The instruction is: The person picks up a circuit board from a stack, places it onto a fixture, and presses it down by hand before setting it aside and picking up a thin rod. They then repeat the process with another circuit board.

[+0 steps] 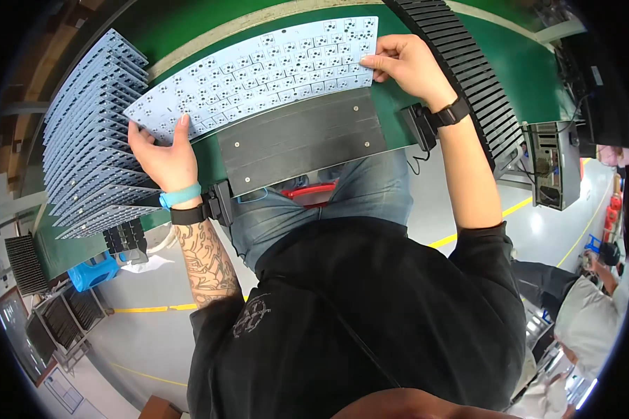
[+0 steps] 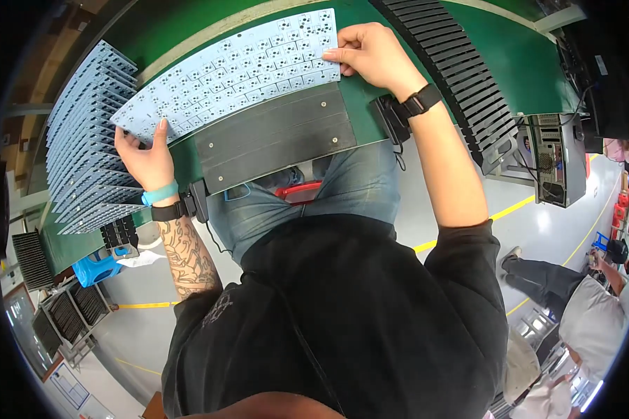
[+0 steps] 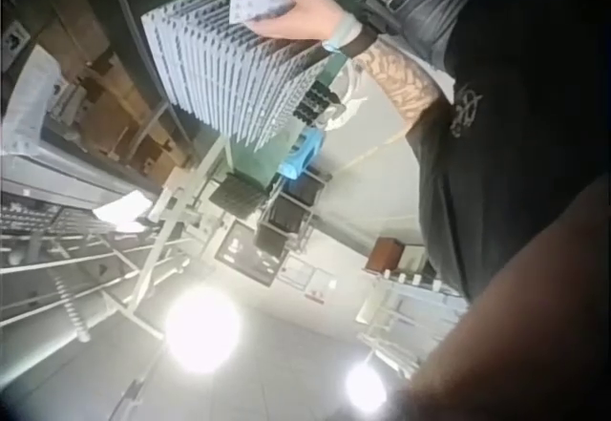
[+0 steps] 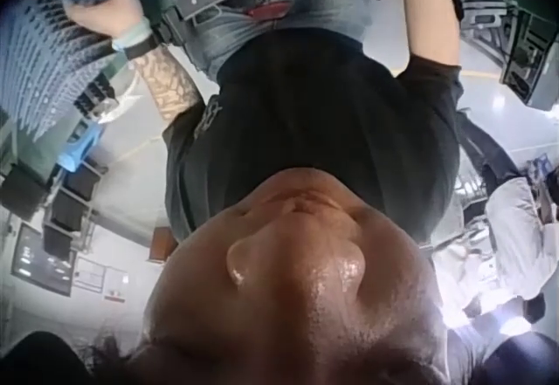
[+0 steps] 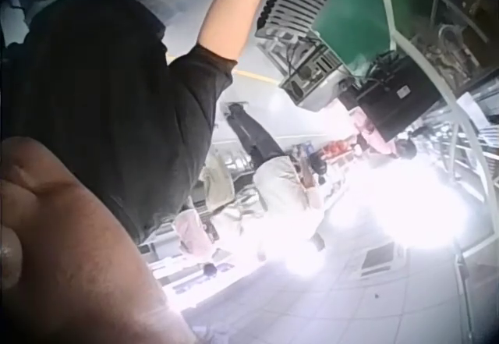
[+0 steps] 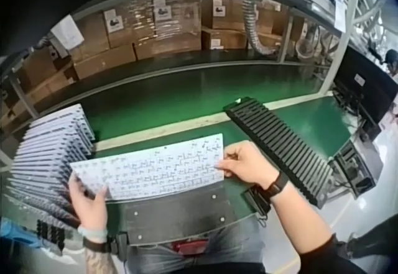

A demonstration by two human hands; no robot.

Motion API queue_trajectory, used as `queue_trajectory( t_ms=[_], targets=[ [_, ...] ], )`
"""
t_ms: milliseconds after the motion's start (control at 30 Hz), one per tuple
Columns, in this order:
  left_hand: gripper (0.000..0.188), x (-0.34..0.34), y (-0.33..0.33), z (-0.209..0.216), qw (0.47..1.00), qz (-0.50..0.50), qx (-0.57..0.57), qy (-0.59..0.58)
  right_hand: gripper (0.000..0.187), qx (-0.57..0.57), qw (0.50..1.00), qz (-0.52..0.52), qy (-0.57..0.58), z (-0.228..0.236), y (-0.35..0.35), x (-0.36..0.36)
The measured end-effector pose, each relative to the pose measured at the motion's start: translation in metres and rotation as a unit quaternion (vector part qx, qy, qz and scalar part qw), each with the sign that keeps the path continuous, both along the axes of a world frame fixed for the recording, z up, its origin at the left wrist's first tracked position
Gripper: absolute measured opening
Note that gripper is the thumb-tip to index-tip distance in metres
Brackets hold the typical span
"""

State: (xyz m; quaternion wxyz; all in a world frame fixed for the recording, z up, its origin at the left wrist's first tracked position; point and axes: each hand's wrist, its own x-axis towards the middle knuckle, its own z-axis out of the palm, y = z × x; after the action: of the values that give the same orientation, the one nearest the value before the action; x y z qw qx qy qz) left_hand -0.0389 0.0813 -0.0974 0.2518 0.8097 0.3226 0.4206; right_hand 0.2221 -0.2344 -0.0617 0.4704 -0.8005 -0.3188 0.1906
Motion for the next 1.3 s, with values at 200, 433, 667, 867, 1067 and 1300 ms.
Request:
queue_trajectory(
  t_ms=[200,433,667,867,1067,1300],
  targets=[
    [0.086,0.011,0.012,0.0,0.999,-0.016,0.006,0.032,0.016,-0.018,0.999,0.023,0.042,-0.008,0.007,0.016],
    [0.088,0.011,0.019,-0.007,0.994,0.005,0.001,0.107,0.015,0.035,0.983,0.065,0.165,-0.018,0.012,0.025],
    [0.083,0.019,0.002,0.025,0.999,-0.032,0.037,-0.014,0.015,0.19,0.95,-0.027,0.247,0.008,0.003,0.005],
    [0.047,0.026,-0.12,0.112,0.971,-0.016,0.224,-0.083,0.015,0.328,0.896,-0.047,0.295,-0.005,-0.078,0.022],
    [0.019,-0.012,-0.227,0.111,0.898,-0.437,0.036,-0.029,0.018,0.453,0.815,-0.072,0.354,0.019,-0.114,0.0],
    [0.031,0.057,-0.241,0.07,0.876,-0.363,0.312,0.054,0.021,0.564,0.742,-0.123,0.341,0.02,-0.123,-0.065]
  ],
)
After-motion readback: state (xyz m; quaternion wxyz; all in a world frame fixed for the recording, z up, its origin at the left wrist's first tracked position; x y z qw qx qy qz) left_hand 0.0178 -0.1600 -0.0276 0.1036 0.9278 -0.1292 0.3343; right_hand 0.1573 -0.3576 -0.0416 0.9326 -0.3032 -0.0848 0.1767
